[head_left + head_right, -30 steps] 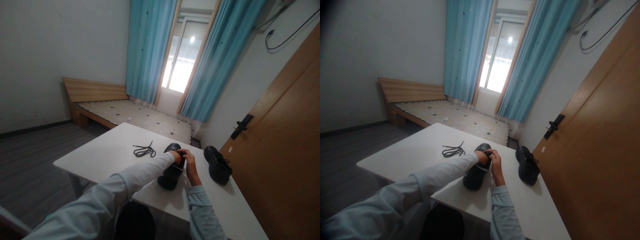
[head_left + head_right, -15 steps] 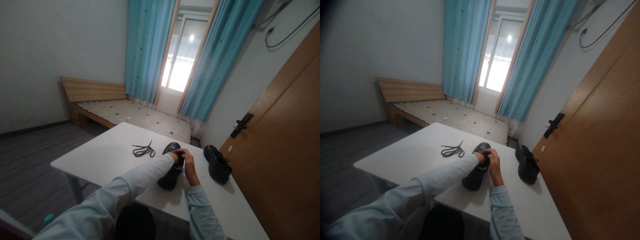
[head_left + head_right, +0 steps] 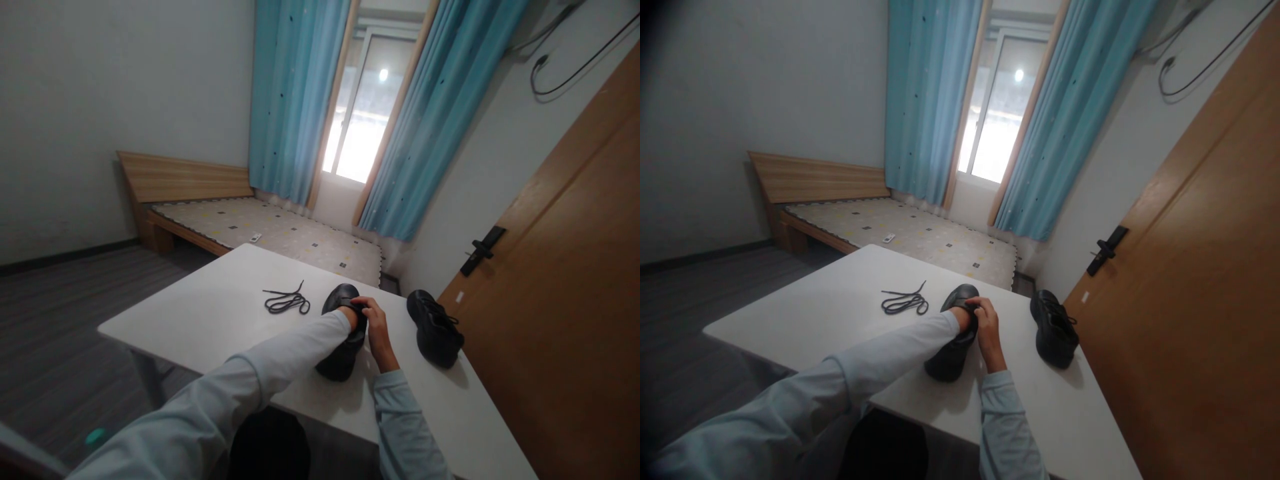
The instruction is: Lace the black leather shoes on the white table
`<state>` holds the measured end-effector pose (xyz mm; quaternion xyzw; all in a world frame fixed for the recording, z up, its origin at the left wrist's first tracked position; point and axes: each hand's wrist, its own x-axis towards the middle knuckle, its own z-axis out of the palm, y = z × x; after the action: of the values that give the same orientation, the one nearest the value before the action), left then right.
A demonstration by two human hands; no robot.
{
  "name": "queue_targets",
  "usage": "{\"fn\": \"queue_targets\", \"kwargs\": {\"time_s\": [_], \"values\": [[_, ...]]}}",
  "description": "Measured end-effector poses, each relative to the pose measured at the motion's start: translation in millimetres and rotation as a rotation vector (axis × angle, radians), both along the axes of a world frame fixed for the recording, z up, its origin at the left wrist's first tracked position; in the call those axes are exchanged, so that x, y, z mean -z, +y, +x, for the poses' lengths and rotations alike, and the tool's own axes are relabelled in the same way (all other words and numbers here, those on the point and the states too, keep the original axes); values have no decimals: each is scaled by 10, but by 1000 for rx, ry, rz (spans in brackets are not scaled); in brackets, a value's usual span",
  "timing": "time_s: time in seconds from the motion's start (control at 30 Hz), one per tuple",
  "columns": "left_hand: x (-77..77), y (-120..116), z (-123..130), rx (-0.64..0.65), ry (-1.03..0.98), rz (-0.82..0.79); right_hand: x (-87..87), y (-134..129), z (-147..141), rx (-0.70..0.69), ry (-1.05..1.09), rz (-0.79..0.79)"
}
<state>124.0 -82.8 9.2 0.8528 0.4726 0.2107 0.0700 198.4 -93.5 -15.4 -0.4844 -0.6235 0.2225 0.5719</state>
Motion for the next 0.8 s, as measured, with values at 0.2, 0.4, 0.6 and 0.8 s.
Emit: {"fn": "queue_targets", "kwargs": {"time_s": [0.2, 0.4, 0.6, 0.8], "values": [[5, -21, -35, 27, -55, -30, 15, -5, -12, -3, -1, 2], [33, -16, 1, 1, -69, -39, 28, 5, -31, -5, -21, 8], [54, 1, -20, 22, -64, -7, 39, 8, -26, -22, -43, 35], [-5, -19, -155, 62, -120, -47, 99, 36, 11, -3, -102, 75]]}}
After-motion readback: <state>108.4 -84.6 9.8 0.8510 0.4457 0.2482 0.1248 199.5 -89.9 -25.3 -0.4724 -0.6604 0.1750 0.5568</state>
